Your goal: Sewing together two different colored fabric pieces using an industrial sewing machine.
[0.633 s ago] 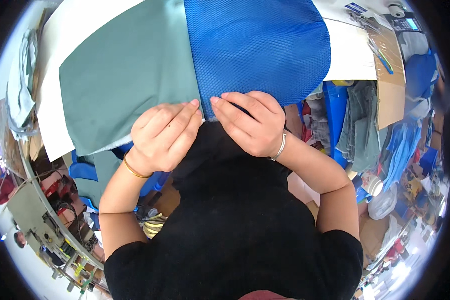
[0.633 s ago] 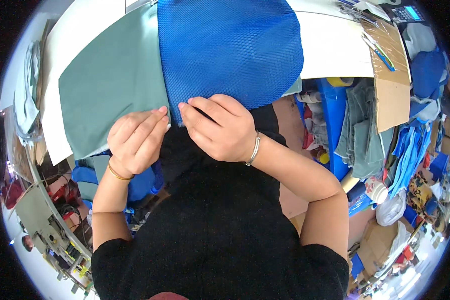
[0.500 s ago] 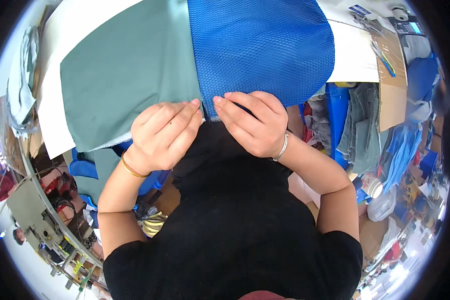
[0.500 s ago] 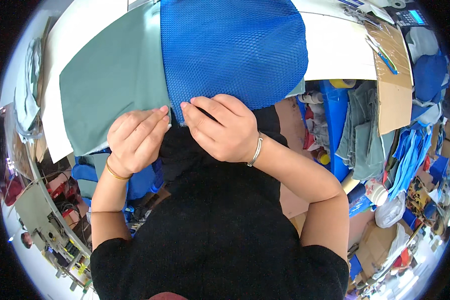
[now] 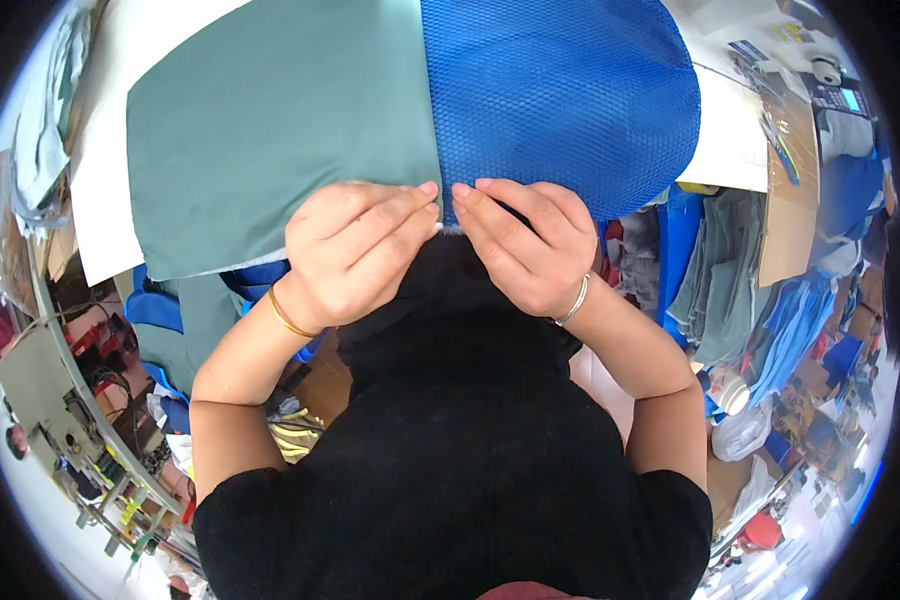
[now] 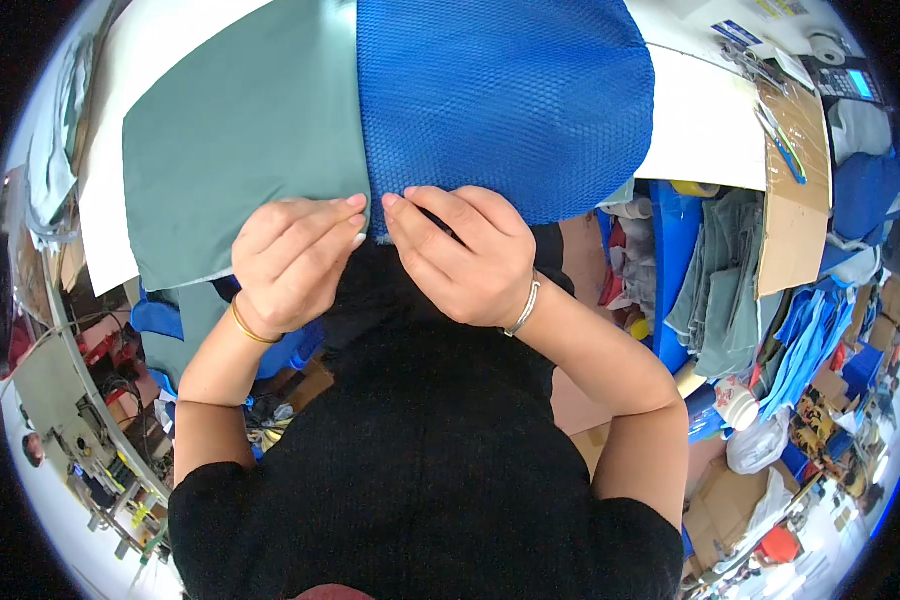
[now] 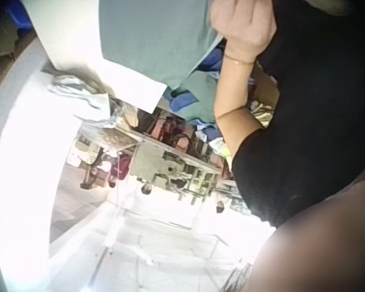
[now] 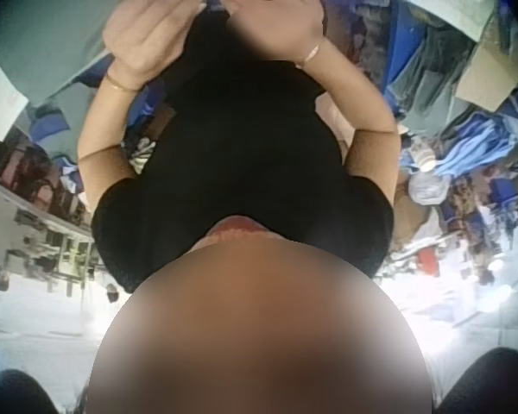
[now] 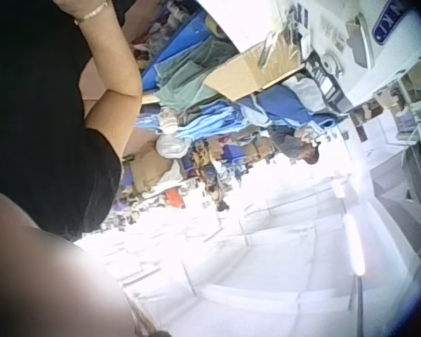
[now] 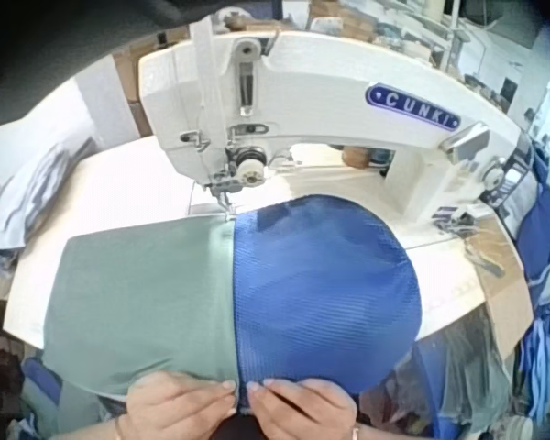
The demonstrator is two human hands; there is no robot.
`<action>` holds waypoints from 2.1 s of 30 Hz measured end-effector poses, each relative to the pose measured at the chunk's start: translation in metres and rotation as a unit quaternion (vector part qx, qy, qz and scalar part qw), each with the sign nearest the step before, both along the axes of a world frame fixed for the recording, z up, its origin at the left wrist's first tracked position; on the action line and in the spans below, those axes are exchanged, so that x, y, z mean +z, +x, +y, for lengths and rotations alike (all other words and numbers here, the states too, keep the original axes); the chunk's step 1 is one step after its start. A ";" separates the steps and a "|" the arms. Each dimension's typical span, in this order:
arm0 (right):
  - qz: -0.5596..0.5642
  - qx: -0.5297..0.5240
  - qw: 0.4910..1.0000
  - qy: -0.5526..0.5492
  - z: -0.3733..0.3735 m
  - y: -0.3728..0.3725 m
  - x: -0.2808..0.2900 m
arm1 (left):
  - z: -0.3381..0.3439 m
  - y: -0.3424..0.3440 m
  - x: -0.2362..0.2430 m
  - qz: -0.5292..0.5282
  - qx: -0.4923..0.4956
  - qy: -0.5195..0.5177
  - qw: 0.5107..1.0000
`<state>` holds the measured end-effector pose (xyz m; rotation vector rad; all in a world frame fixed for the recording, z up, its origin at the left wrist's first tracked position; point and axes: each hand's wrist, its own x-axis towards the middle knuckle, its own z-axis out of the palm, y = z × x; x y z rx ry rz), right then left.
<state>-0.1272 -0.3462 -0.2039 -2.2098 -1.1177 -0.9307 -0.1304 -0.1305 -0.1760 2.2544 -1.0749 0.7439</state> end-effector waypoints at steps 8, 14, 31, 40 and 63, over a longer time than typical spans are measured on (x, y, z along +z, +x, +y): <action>-0.001 0.005 1.000 -0.015 -0.002 0.001 -0.001 | -0.006 -0.004 -0.011 -0.063 0.013 0.051 0.997; -0.003 -0.002 1.000 -0.021 0.000 -0.002 0.001 | -0.009 -0.008 -0.007 -0.029 0.032 0.050 0.998; 0.031 0.073 0.996 -0.038 0.004 0.003 0.013 | -0.018 0.035 0.022 0.023 0.112 0.119 0.986; 0.057 0.078 0.995 -0.033 0.004 0.002 0.014 | -0.020 0.035 0.016 0.123 0.160 0.126 0.971; 0.157 0.113 0.978 -0.074 0.002 0.015 0.040 | -0.016 0.043 0.014 0.155 0.124 0.151 0.968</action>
